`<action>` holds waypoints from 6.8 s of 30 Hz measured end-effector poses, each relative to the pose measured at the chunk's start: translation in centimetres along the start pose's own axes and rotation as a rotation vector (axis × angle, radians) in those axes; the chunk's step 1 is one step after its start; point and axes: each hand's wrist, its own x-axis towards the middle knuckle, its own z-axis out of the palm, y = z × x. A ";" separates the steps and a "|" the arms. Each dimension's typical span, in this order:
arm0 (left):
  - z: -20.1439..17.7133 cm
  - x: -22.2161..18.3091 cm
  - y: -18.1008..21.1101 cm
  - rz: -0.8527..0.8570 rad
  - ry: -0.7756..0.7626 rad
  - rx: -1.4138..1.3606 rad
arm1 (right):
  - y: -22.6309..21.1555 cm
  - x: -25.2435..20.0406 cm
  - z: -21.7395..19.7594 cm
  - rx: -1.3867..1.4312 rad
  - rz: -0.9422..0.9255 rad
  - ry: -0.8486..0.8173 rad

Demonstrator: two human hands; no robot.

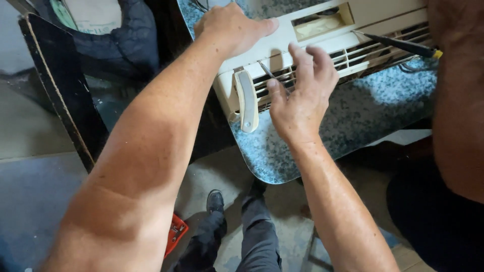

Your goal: Using a screwdriver to pry and release plastic clips to remove the front cover of an air conditioning unit.

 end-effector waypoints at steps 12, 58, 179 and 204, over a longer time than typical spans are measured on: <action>0.2 0.0 0.0 -0.001 0.001 0.002 | -0.6 0.8 -0.1 -0.144 0.148 -0.336; 2.4 -14.3 -4.0 -0.306 -0.239 -1.237 | -1.1 1.4 -0.8 -0.150 0.156 -0.303; -6.9 -6.6 2.2 -0.047 -0.192 0.188 | -1.8 4.8 -1.4 -0.250 -0.234 -0.287; -7.5 -6.6 2.4 -0.059 -0.197 0.163 | -1.6 -0.4 5.8 0.008 0.207 -0.061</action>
